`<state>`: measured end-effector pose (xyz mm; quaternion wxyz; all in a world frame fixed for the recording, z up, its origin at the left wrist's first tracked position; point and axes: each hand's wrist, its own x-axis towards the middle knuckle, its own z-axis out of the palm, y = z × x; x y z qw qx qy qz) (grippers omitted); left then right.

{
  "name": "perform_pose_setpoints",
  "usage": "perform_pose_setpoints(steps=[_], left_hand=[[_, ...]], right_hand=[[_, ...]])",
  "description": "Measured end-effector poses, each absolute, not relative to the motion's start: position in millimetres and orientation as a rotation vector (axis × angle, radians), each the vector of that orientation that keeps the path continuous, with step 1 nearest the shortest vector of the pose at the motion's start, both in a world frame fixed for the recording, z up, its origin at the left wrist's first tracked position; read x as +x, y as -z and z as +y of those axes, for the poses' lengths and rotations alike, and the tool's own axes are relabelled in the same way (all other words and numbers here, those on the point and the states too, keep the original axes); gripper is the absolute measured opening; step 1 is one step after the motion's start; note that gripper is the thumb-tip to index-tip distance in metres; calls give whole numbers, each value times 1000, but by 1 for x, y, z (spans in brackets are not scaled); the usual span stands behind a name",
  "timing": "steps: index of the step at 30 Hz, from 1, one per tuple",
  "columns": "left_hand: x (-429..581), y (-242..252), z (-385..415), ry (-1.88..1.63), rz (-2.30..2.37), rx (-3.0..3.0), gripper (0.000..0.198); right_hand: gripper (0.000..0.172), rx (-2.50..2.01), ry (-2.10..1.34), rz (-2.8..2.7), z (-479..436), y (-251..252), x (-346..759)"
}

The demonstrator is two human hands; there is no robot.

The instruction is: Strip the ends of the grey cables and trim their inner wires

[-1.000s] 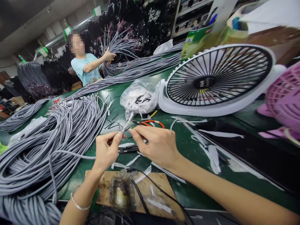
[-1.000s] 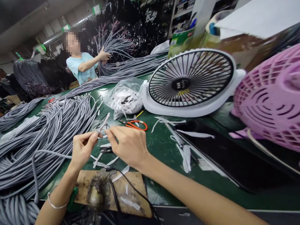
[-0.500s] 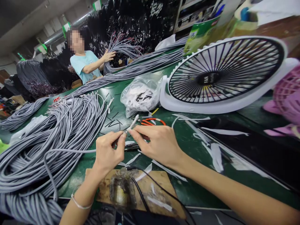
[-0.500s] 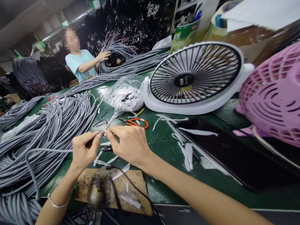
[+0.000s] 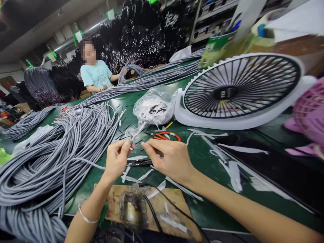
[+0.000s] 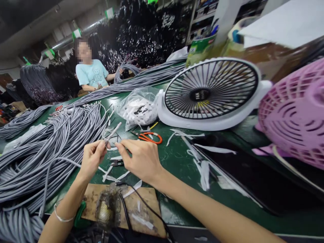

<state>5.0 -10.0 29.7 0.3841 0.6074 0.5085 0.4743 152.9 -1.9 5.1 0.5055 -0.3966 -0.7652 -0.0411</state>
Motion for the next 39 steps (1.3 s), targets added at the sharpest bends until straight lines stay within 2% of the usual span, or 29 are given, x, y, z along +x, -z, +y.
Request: perform_pose_setpoints(steps=[7,16,19,23,26,29,31,35,39], left_hand=[[9,-32,-16,-1165,1170,1482,44],[12,-29,-17,-1194,1262,1746,34],[14,-25,-19,-1217,1352,1875,29],[17,-24,-21,-1245,1419,1817,26],[13,-23,-14,-1293,1448,1726,26],[5,-20,-2,-1342,1543,1553,29],[2,-18,2,-1359,1543,1452,29],[8,-16,-3,-1345,1362,1485,27],[17,-17,-10,-1342,1307,1488,24]], right_hand=[[38,-974,-8,-1853,-1,-7,154],[41,-920,-422,-1844,0,-7,153],[41,-937,-242,-1842,0,-4,152],[33,-877,135,-1805,-4,-3,150],[28,-741,203,-1788,-14,-6,146],[30,-409,187,-1846,-24,-10,142],[30,-358,79,-1851,-24,-11,142],[25,-883,-446,-1580,-4,-10,146],[33,-959,-795,-1530,6,-9,147]])
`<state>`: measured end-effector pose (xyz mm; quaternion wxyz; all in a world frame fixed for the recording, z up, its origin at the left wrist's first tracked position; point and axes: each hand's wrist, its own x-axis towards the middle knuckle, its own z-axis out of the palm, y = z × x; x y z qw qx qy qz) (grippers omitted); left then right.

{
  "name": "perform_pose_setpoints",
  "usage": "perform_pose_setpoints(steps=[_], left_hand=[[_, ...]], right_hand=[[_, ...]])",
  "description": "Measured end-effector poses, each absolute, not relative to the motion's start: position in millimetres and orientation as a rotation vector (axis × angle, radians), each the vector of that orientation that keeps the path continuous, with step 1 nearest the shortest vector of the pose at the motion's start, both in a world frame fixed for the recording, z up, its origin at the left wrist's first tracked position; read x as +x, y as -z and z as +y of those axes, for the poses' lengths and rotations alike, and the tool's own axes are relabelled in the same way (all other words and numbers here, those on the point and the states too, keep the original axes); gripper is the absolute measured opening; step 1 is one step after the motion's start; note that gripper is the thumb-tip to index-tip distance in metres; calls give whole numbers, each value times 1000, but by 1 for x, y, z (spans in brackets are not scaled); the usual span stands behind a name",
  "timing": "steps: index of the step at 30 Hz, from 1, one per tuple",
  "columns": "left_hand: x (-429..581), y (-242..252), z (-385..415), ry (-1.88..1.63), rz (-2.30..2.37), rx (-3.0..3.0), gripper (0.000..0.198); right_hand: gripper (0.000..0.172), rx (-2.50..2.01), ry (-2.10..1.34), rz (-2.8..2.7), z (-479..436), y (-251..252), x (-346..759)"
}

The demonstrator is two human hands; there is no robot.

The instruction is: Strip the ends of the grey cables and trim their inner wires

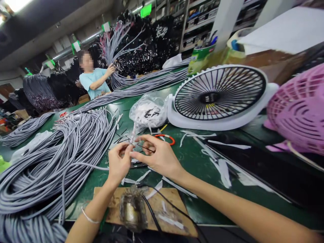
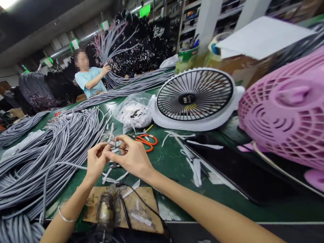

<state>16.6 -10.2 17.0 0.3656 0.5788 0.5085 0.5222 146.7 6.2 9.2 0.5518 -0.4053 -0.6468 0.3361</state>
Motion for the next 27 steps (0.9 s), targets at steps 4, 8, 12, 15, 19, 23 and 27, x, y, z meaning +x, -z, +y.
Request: perform_pose_setpoints(steps=[4,8,12,15,19,23,27], left_hand=[[21,-20,-12,-1316,1251,1442,27],[23,-20,-13,-1361,1268,1355,30],[24,-21,-14,-1417,1279,1291,33],[24,-22,-15,-1450,1288,1275,32],[22,-21,-16,-1453,1297,1256,33],[21,-18,-13,-1447,1315,1196,37],[20,-16,-8,-1419,1350,1125,42]], right_hand=[[20,-901,-865,-1428,4,-6,143],[17,-890,-839,-1415,3,-3,141],[17,-890,-860,-1411,2,-2,140],[16,-895,-886,-1426,1,-1,139],[16,-896,-942,-1439,1,0,137],[19,-899,-1035,-1403,4,1,136],[23,-897,-1125,-1347,6,3,135]])
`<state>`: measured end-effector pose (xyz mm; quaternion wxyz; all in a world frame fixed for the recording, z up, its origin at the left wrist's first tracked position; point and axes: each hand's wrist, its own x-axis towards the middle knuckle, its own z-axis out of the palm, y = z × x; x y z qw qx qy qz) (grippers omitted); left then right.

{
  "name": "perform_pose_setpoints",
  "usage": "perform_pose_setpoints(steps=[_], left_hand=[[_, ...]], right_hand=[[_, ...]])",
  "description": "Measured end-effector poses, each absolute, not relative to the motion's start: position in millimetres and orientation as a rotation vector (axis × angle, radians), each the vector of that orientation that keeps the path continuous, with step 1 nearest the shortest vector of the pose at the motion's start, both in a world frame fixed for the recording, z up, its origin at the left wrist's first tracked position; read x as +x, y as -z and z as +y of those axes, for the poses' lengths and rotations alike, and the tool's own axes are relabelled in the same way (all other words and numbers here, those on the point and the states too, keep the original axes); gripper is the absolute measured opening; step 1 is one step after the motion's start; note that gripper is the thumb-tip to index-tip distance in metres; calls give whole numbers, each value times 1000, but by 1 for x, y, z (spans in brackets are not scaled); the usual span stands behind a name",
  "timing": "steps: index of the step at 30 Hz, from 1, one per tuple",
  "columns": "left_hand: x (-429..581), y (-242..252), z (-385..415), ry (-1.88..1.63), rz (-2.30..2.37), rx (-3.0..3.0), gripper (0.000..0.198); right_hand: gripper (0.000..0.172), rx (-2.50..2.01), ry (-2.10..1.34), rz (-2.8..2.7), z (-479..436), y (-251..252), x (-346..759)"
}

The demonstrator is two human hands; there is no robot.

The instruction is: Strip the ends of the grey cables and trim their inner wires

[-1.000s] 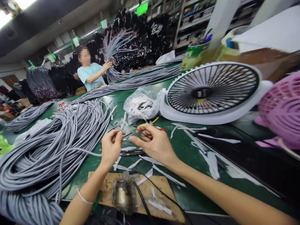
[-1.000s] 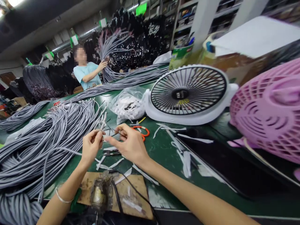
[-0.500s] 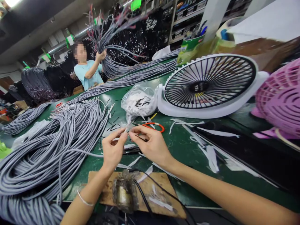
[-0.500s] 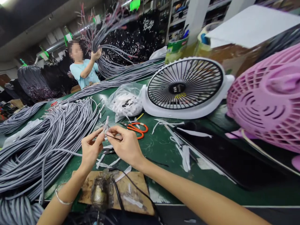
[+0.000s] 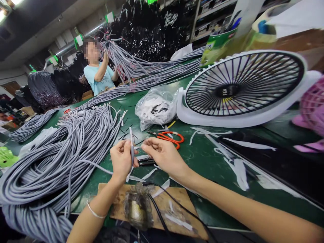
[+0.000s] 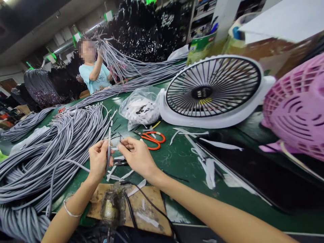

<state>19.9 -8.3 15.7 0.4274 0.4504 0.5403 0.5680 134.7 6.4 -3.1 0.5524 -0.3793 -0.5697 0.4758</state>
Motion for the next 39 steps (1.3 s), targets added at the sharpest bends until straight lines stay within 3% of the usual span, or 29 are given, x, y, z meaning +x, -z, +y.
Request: perform_pose_setpoints(steps=[9,14,18,29,34,39], left_hand=[[10,-23,-2,-1088,1220,1223,39],[7,-26,-7,-1332,1377,1377,23],[6,-25,-13,-1477,1540,1696,13],[7,-17,-18,-1401,1575,2387,10],[2,-12,-5,-1117,1829,2129,10],[2,-25,-4,-1291,1445,1631,21]], right_hand=[[25,-991,-955,-1201,21,4,150],[20,-1024,-501,-1373,9,-6,157],[27,-875,-174,-1717,-9,-10,151],[33,-844,-123,-1774,-8,-7,148],[31,-272,-13,-1998,-30,-5,139],[24,-650,-92,-1872,-15,-2,146]])
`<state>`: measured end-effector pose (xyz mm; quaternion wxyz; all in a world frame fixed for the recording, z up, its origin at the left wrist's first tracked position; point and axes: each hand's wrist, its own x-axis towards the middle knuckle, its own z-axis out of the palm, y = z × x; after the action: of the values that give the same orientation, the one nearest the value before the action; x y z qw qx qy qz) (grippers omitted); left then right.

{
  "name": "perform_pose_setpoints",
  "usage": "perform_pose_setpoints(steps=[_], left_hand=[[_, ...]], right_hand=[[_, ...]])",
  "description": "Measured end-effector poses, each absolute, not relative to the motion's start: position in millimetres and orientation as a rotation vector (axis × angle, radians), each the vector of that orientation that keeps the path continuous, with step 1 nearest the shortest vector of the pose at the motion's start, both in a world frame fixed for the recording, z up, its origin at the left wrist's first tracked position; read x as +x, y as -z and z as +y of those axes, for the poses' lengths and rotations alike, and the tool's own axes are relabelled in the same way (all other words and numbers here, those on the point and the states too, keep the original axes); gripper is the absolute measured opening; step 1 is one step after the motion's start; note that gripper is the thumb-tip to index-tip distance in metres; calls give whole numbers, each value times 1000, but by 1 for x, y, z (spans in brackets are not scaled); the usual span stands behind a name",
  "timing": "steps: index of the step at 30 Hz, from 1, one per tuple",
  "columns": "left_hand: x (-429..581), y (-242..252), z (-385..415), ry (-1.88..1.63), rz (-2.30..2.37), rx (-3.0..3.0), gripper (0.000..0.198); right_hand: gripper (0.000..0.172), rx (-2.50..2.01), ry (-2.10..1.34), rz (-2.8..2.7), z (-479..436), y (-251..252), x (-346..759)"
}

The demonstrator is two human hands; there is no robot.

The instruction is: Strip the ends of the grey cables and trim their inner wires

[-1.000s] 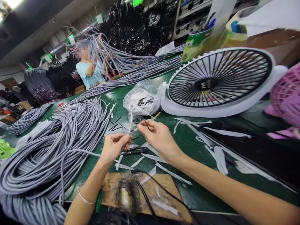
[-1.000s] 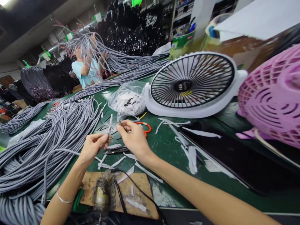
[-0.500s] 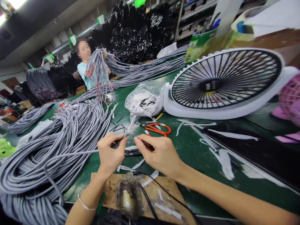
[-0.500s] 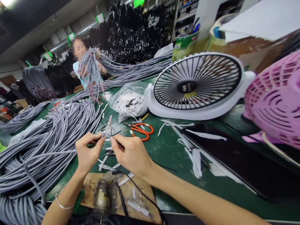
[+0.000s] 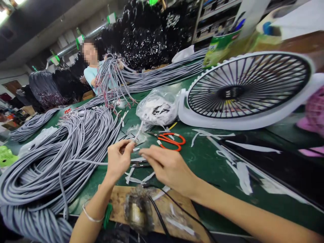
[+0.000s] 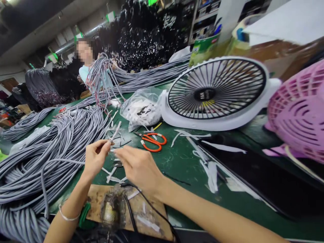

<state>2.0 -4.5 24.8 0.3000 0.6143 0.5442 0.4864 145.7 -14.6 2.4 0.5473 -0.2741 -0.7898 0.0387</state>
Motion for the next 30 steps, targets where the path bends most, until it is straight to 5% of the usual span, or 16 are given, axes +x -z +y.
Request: perform_pose_setpoints(steps=[6,30], left_hand=[[0,-32,-12,-1247,1046,1356,41],[9,-30,-15,-1044,722,1059,39]], right_hand=[[34,-999,-301,-1697,7,-9,158],[41,-852,-714,-1689,2,-2,147]])
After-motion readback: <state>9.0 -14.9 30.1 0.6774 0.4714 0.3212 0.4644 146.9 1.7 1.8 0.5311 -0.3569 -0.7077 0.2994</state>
